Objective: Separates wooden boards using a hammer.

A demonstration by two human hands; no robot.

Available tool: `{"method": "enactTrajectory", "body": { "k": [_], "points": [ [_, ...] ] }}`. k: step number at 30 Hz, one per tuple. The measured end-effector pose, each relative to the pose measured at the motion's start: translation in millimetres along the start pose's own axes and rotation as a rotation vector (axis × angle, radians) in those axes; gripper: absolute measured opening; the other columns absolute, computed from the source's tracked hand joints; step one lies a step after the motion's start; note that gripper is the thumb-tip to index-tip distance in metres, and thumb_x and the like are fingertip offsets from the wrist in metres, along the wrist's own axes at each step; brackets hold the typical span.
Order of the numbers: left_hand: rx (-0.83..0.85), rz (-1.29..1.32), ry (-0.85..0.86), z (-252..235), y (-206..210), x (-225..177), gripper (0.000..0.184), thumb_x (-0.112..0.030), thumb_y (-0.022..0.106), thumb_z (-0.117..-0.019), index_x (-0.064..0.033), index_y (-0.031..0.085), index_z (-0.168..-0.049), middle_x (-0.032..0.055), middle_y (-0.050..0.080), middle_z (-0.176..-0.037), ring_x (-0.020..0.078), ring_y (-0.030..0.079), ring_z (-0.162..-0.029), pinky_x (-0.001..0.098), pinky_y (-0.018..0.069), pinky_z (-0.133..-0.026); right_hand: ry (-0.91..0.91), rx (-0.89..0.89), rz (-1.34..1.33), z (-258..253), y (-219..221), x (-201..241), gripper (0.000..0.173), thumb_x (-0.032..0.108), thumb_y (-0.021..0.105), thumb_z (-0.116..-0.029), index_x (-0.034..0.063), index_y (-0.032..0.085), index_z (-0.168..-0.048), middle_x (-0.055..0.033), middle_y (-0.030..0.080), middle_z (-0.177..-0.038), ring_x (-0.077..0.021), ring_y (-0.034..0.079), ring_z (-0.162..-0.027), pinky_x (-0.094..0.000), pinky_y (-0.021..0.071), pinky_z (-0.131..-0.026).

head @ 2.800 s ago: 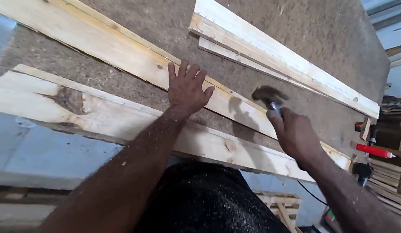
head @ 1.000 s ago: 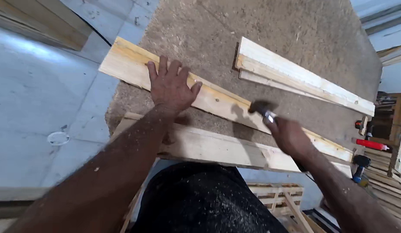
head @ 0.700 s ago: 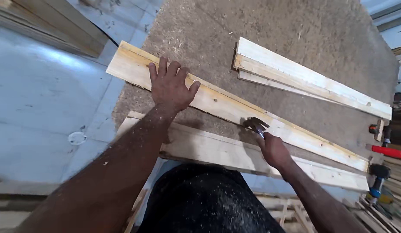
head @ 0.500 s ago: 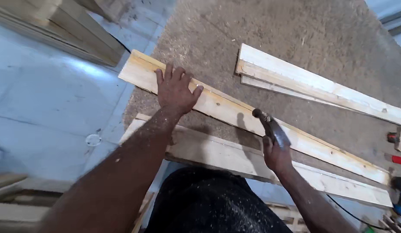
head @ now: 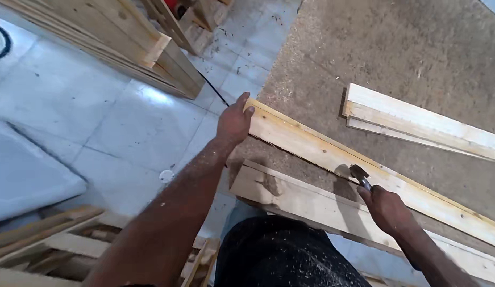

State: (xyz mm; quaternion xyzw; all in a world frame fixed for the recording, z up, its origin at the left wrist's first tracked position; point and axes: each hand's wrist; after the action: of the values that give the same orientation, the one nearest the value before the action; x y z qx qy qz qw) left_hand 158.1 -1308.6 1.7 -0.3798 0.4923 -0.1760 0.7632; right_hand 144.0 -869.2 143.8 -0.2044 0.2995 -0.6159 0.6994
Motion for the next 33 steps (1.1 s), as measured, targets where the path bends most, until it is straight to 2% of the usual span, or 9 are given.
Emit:
{"method": "enactTrajectory", "body": {
  "k": [3, 7, 12, 14, 18, 22, 25, 30, 33],
  "points": [
    [-0.069, 0.247, -0.058, 4, 12, 11, 0.053, -0.036, 0.046, -0.1089, -0.0165, 0.038, -0.157, 0.0219, 0.07, -0.111, 0.0404, 0.071, -0.095, 0.0637, 0.0554, -0.085, -0.025, 0.064, -0.088, 15, -30, 55, 0.053, 0.055, 0.044, -0.1062, 0.0064, 0.064, -0.097, -0.0123, 0.064, -0.078, -0.0297, 0.067, -0.073, -0.0523, 0.0561, -0.068],
    [-0.014, 0.256, -0.109, 4, 8, 9, 0.047, -0.039, 0.041, -0.1102, -0.0165, 0.05, -0.15, 0.0208, 0.071, -0.12, 0.0404, 0.07, -0.108, 0.0647, 0.0528, -0.092, -0.265, -0.024, -0.238, 40, -68, 154, 0.055, 0.06, 0.04, -0.1052, 0.0125, 0.063, -0.092, -0.0051, 0.059, -0.064, -0.021, 0.061, -0.052, -0.0451, 0.0547, -0.05],
    [0.057, 0.123, -0.183, 3, 4, 3, 0.05, -0.045, 0.033, -0.1099, -0.0104, 0.057, -0.137, 0.0216, 0.072, -0.105, 0.0433, 0.071, -0.096, 0.0661, 0.0548, -0.08, -0.61, -0.331, -0.418, 44, -100, 253, 0.052, 0.061, 0.037, -0.105, 0.0161, 0.06, -0.093, 0.0033, 0.054, -0.058, -0.0119, 0.055, -0.045, -0.0352, 0.0497, -0.04],
    [0.096, 0.111, -0.203, 2, 1, 1, 0.052, -0.046, 0.032, -0.1104, -0.0076, 0.057, -0.136, 0.023, 0.071, -0.108, 0.0447, 0.071, -0.098, 0.0666, 0.055, -0.08, -0.558, -0.28, -0.316, 28, -82, 260, 0.053, 0.059, 0.035, -0.1062, 0.0126, 0.057, -0.091, 0.0, 0.052, -0.059, -0.0156, 0.055, -0.048, -0.0383, 0.0492, -0.043],
    [0.136, 0.104, -0.232, 2, 0, -1, 0.052, -0.046, 0.031, -0.1108, -0.0074, 0.058, -0.133, 0.0222, 0.071, -0.108, 0.0431, 0.071, -0.098, 0.064, 0.056, -0.08, -0.273, 0.258, 0.148, 10, -97, 258, 0.061, 0.057, 0.037, -0.1074, 0.0045, 0.063, -0.093, -0.0128, 0.062, -0.074, -0.0282, 0.065, -0.064, -0.0498, 0.0568, -0.06],
    [0.13, 0.092, -0.22, 2, 1, -1, 0.052, -0.046, 0.031, -0.1107, -0.0066, 0.058, -0.131, 0.0221, 0.072, -0.105, 0.0433, 0.072, -0.095, 0.0642, 0.0564, -0.077, -0.393, -0.014, 0.0, 45, -164, 289, 0.058, 0.056, 0.034, -0.1084, 0.008, 0.063, -0.095, -0.0077, 0.06, -0.067, -0.0234, 0.062, -0.054, -0.047, 0.0551, -0.052],
    [0.091, 0.107, -0.205, 3, 3, 1, 0.05, -0.044, 0.032, -0.1097, -0.0066, 0.06, -0.128, 0.0217, 0.072, -0.1, 0.0442, 0.072, -0.09, 0.0649, 0.0559, -0.072, -0.595, -0.43, -0.338, 42, -141, 296, 0.058, 0.058, 0.027, -0.1078, 0.0122, 0.06, -0.094, 0.0006, 0.058, -0.062, -0.015, 0.059, -0.045, -0.0392, 0.0546, -0.04],
    [0.214, 0.111, -0.265, 0, -6, -2, 0.054, -0.046, 0.03, -0.1113, -0.0042, 0.059, -0.129, 0.0245, 0.07, -0.106, 0.046, 0.071, -0.096, 0.0655, 0.0549, -0.076, -0.227, 0.202, 0.099, 22, -89, 272, 0.059, 0.056, 0.036, -0.108, 0.0037, 0.062, -0.096, -0.0132, 0.061, -0.073, -0.0285, 0.065, -0.063, -0.0503, 0.0561, -0.059],
    [0.192, 0.12, -0.259, -6, -6, 0, 0.055, -0.047, 0.03, -0.1111, -0.0028, 0.059, -0.127, 0.0256, 0.071, -0.104, 0.0467, 0.071, -0.096, 0.0659, 0.0547, -0.077, -0.27, 0.144, 0.09, 41, -149, 297, 0.059, 0.058, 0.036, -0.1073, 0.0067, 0.065, -0.098, -0.0102, 0.061, -0.071, -0.0261, 0.064, -0.06, -0.0493, 0.0559, -0.057]
  ]
}}
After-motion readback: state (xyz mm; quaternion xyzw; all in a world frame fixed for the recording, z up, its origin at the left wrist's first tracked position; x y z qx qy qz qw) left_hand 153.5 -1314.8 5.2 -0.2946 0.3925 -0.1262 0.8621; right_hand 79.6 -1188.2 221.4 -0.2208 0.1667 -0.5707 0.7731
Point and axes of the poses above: each hand's wrist, its own z-axis away from the middle knuckle, its own y-axis out of the palm, x = y × z
